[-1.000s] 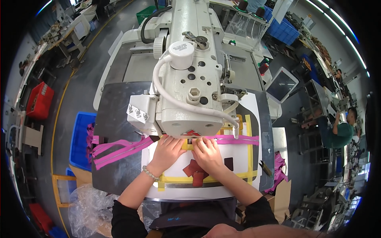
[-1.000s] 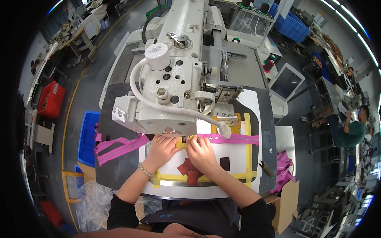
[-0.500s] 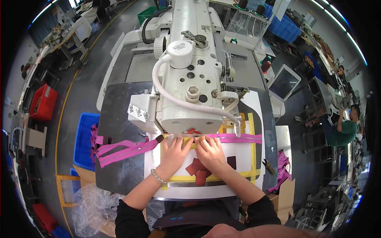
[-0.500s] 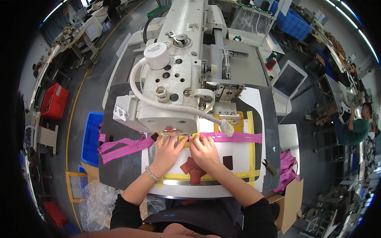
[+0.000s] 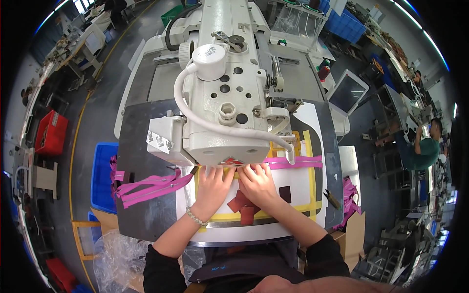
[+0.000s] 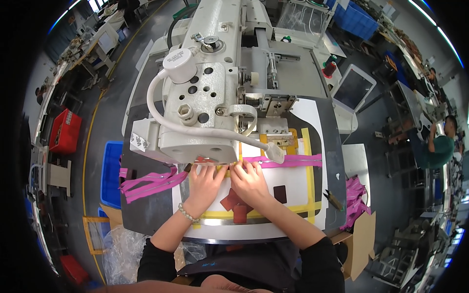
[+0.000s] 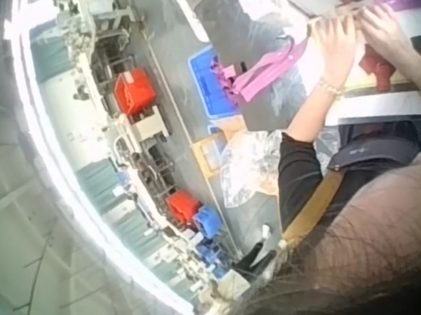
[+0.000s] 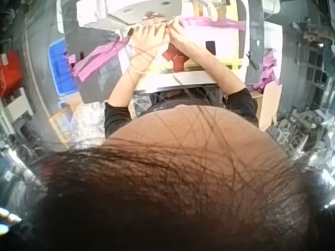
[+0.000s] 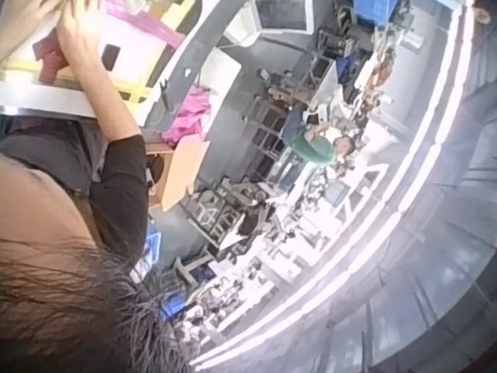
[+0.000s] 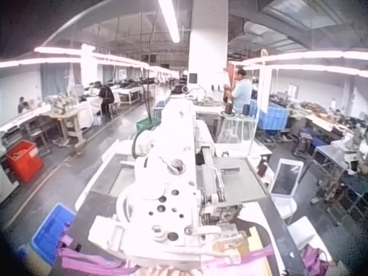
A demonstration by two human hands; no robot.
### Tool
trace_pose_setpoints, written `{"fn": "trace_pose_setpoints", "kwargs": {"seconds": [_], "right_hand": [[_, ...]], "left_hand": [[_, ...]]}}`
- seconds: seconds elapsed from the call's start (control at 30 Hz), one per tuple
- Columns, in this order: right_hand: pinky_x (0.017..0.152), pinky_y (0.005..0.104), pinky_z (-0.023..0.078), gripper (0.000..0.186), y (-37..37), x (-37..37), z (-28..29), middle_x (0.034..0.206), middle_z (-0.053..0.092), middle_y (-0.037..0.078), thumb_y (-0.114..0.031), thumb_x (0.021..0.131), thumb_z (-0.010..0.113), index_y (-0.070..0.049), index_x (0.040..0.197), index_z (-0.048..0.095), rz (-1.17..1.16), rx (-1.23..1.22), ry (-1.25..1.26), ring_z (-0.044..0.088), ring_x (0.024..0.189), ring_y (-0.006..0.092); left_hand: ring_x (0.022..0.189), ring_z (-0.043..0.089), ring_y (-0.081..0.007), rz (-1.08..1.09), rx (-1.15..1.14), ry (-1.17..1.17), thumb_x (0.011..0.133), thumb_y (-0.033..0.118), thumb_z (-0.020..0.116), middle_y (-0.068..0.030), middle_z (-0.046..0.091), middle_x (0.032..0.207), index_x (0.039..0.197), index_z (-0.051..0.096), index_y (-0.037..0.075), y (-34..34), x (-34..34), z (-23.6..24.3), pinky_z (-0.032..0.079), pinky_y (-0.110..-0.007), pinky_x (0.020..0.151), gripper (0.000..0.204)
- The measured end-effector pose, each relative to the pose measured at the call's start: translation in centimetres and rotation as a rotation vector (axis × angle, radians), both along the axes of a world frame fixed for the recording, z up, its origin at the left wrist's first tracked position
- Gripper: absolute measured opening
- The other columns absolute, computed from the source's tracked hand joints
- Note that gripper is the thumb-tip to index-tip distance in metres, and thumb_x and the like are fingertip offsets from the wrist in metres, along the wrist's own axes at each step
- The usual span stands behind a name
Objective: Use an industrial sewing machine to attach leather reinforcement patches to purple fabric straps.
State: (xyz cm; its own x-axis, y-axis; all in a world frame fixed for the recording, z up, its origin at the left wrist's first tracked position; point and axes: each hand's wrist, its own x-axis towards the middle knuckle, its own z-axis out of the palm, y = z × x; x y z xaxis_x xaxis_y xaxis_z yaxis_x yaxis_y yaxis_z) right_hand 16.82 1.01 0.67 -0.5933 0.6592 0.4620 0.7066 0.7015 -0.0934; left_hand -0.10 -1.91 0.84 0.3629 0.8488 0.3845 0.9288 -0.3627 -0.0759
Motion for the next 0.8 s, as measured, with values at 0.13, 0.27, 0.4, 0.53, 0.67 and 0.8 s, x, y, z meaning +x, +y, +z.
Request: {"fn": "trace_pose_setpoints", "kwargs": {"seconds": [0.13,0.27,0.4,0.53,0.67,0.8], "right_hand": [[0.084,0.0383,0.043,0.035,-0.1,-0.1,0.0,0.102,0.057,0.012,-0.011,0.071,0.063,0.001,0.103,0.063,-0.003,0.013,0.003,0.056,0.094,0.0251],[0.084,0.0379,0.043,0.035,-0.1,0.0,0.0,0.102,0.057,0.011,-0.012,0.071,0.063,0.001,0.104,0.063,-0.009,0.014,-0.005,0.056,0.095,0.0245],[0.085,0.0377,0.042,0.037,-0.1,-0.2,0.0,0.103,0.057,0.011,-0.012,0.071,0.063,0.000,0.105,0.063,-0.014,0.016,-0.019,0.056,0.095,0.0236],[0.088,0.0385,0.040,0.035,-0.2,0.2,0.0,0.101,0.057,0.004,-0.011,0.070,0.067,-0.006,0.104,0.061,-0.042,0.019,0.003,0.054,0.097,0.0195],[0.092,0.0408,0.039,0.032,0.7,1.4,1.0,0.106,0.059,0.007,-0.011,0.073,0.065,-0.006,0.104,0.060,0.073,-0.130,0.067,0.056,0.096,0.0212],[0.098,0.0422,0.037,0.026,1.6,2.9,0.5,0.108,0.061,0.006,-0.010,0.074,0.064,-0.008,0.100,0.060,0.197,-0.139,0.070,0.057,0.094,0.0203]], "left_hand": [[0.097,0.056,-0.0185,0.007,-0.001,0.000,0.082,0.016,0.055,-0.0045,0.057,0.097,0.117,0.062,0.017,0.0,-0.1,-0.1,0.035,-0.047,0.095,0.036],[0.097,0.056,-0.0186,0.002,-0.010,-0.005,0.082,0.016,0.055,-0.0047,0.057,0.097,0.117,0.062,0.017,0.0,-0.2,0.0,0.035,-0.048,0.095,0.036],[0.096,0.056,-0.0194,-0.006,-0.032,-0.034,0.081,0.015,0.055,-0.0045,0.057,0.098,0.116,0.063,0.017,0.0,-0.3,-0.1,0.035,-0.051,0.094,0.036],[0.095,0.055,-0.0196,-0.021,-0.003,-0.024,0.082,0.016,0.057,-0.0040,0.057,0.098,0.116,0.063,0.018,0.1,-0.4,-0.2,0.035,-0.052,0.094,0.035],[0.098,0.053,-0.0197,-0.019,0.023,-0.030,0.083,0.021,0.060,-0.0032,0.057,0.098,0.116,0.063,0.019,0.2,-0.9,-0.6,0.033,-0.053,0.094,0.033],[0.106,0.052,-0.0219,-0.058,-0.156,-0.100,0.082,0.032,0.064,-0.0010,0.059,0.106,0.116,0.064,0.021,0.6,-2.0,0.5,0.031,-0.054,0.095,0.036]]}}
